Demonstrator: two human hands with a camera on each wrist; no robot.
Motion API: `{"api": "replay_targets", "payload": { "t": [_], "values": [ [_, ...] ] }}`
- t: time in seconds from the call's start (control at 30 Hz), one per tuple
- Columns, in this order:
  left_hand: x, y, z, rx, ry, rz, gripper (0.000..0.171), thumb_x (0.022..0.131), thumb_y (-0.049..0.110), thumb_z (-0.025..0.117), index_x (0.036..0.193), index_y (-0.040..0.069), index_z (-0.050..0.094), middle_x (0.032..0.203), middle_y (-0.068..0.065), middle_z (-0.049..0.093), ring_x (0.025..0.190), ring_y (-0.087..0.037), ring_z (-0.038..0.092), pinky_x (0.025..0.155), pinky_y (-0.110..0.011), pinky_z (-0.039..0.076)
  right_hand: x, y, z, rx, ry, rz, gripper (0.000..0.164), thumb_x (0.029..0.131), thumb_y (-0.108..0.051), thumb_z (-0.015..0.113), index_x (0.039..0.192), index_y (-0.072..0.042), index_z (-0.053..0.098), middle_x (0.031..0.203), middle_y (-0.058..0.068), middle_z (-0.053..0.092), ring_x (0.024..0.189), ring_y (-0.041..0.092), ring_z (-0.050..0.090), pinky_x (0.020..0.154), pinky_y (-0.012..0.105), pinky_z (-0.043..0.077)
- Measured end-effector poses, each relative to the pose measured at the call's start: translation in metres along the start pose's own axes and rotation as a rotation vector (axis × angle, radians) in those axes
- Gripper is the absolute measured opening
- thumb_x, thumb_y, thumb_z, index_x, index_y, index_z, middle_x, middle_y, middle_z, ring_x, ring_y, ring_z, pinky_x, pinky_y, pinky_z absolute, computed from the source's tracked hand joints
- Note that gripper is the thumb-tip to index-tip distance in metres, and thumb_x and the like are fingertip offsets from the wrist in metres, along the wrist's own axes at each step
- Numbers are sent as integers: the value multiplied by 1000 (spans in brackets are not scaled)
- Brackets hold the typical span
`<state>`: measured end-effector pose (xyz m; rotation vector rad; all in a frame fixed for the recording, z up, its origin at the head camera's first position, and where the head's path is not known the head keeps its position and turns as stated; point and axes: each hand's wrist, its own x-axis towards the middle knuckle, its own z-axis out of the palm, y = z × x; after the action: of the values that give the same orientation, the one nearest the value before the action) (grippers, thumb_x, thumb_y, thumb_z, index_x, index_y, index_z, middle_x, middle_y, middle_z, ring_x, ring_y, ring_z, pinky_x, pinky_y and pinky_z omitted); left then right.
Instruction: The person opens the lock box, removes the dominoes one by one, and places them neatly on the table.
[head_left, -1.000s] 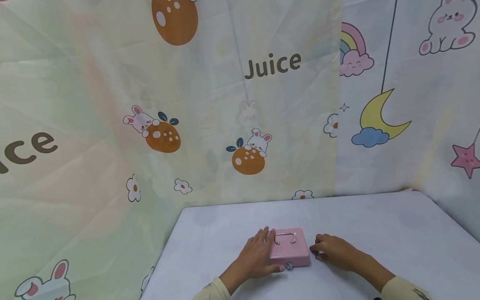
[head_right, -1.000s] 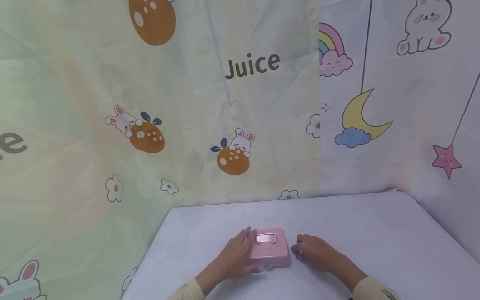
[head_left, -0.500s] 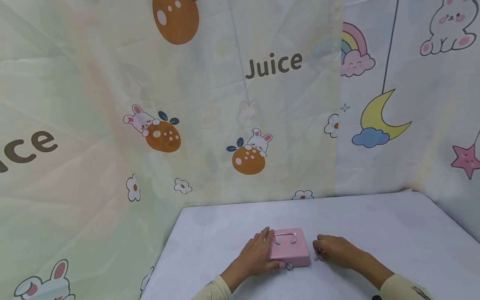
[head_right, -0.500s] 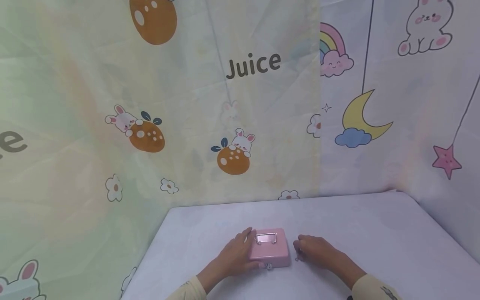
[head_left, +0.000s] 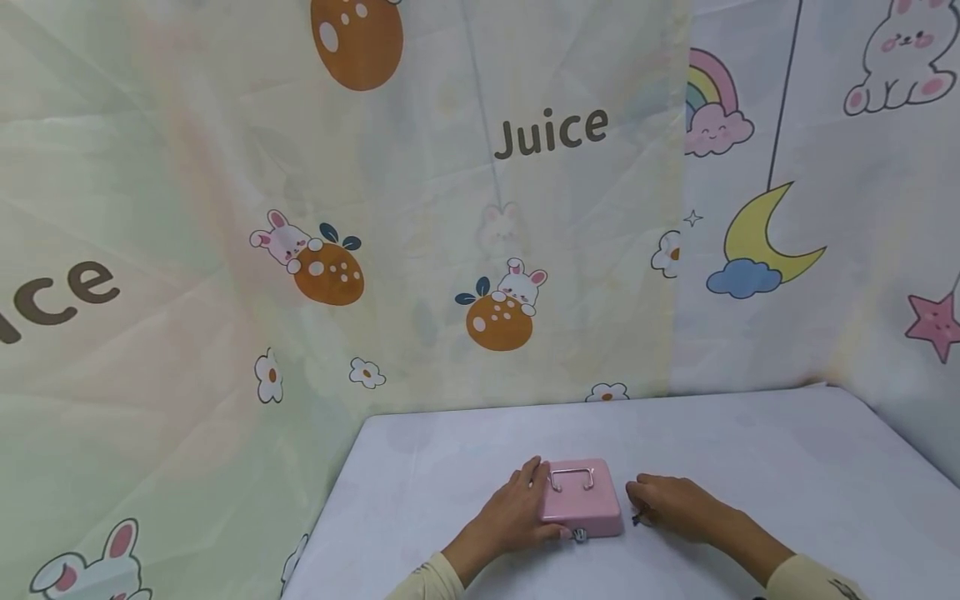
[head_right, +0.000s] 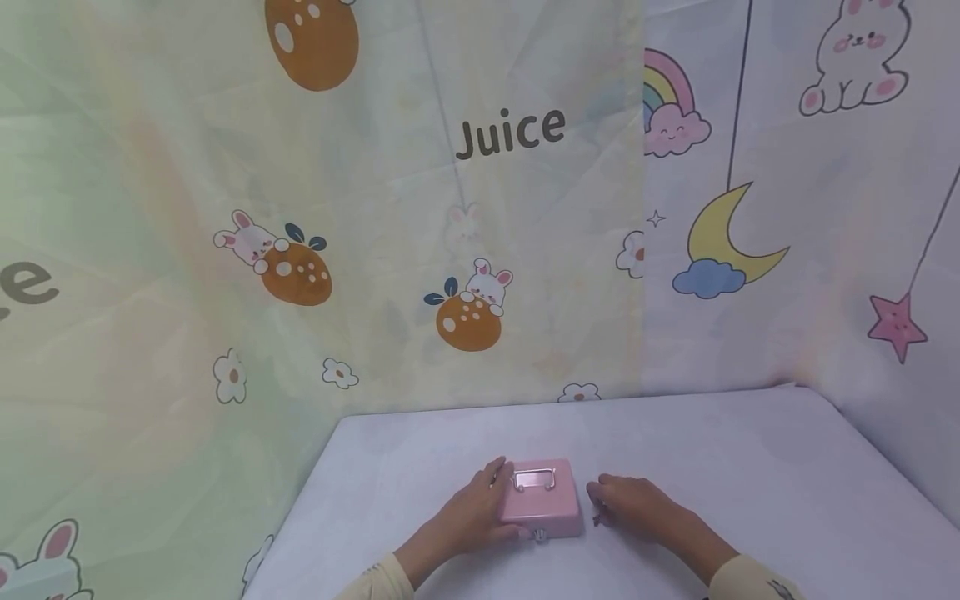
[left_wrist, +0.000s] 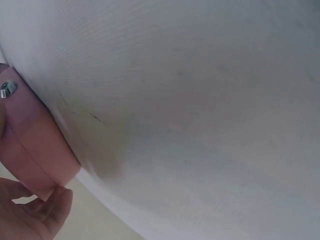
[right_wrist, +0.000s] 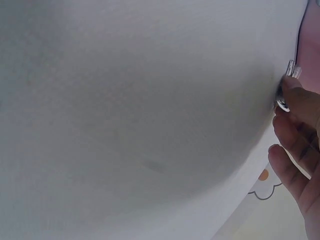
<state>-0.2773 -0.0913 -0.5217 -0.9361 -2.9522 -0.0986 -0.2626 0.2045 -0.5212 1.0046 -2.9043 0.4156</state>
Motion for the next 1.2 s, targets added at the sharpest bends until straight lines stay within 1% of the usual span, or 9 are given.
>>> {"api": "replay_targets", "payload": {
  "t": [0.1, 0.2, 0.33, 0.47, 0.57, 0.83, 0.97, 1.2],
  "values": [
    [1, 0, 0, -10, -8, -5, 102, 82, 75, 61, 155, 11, 29, 157, -13, 37, 131, -26, 53, 96, -36, 54, 0, -1, 1, -3, -16, 26, 18, 83, -6, 78, 89, -17, 64, 76, -14, 51, 64, -2, 41, 57, 20, 46],
    [1, 0, 0, -14, -6, -6, 103, 81, 75, 61, 155, 11, 29, 157, -13, 37, 131, -26, 53, 96, -36, 54, 0, -1, 1, -15, -16, 30, 16, 84, -6, 77, 89, -15, 66, 76, -13, 51, 64, -2, 41, 58, 20, 47],
    [1, 0, 0, -15, -8, -8, 103, 82, 74, 61, 155, 10, 29, 156, -13, 38, 131, -26, 53, 95, -37, 54, -1, -1, 2, -20, -3, 8, 15, 85, -7, 77, 91, -15, 65, 77, -13, 52, 65, -3, 41, 58, 20, 48],
    [0, 1, -1, -16, -12, -12, 102, 82, 73, 63, 155, 10, 29, 156, -14, 38, 130, -26, 54, 95, -38, 54, -3, 1, 3, -20, 5, -9, 17, 86, -9, 75, 94, -18, 63, 79, -14, 53, 65, -4, 41, 57, 19, 46],
    [-1, 2, -4, -15, -16, -15, 102, 82, 73, 63, 155, 10, 30, 156, -14, 38, 130, -27, 54, 95, -38, 54, -3, 2, 5, -38, 18, -35, 20, 86, -9, 76, 97, -19, 63, 80, -13, 55, 65, -5, 42, 57, 18, 47],
    [-2, 3, -6, -23, -27, -17, 100, 82, 71, 65, 154, 10, 30, 156, -13, 38, 131, -26, 53, 94, -38, 55, -5, 3, 7, -65, 33, -69, 18, 86, -12, 76, 93, -22, 63, 80, -12, 55, 63, -5, 41, 54, 18, 44],
    [-2, 3, -6, -19, -30, -20, 101, 82, 72, 64, 155, 11, 30, 156, -12, 38, 131, -25, 53, 95, -37, 54, -5, 3, 6, -91, 34, -91, 18, 87, -13, 75, 95, -23, 62, 82, -11, 56, 63, -6, 42, 54, 18, 44],
    [-1, 4, -8, -3, -27, -19, 102, 82, 73, 63, 154, 10, 29, 155, -13, 39, 128, -24, 55, 95, -36, 54, -5, 3, 4, -128, 45, -129, 18, 86, -12, 77, 92, -24, 64, 79, -12, 51, 60, -5, 38, 51, 17, 39]
  ]
}}
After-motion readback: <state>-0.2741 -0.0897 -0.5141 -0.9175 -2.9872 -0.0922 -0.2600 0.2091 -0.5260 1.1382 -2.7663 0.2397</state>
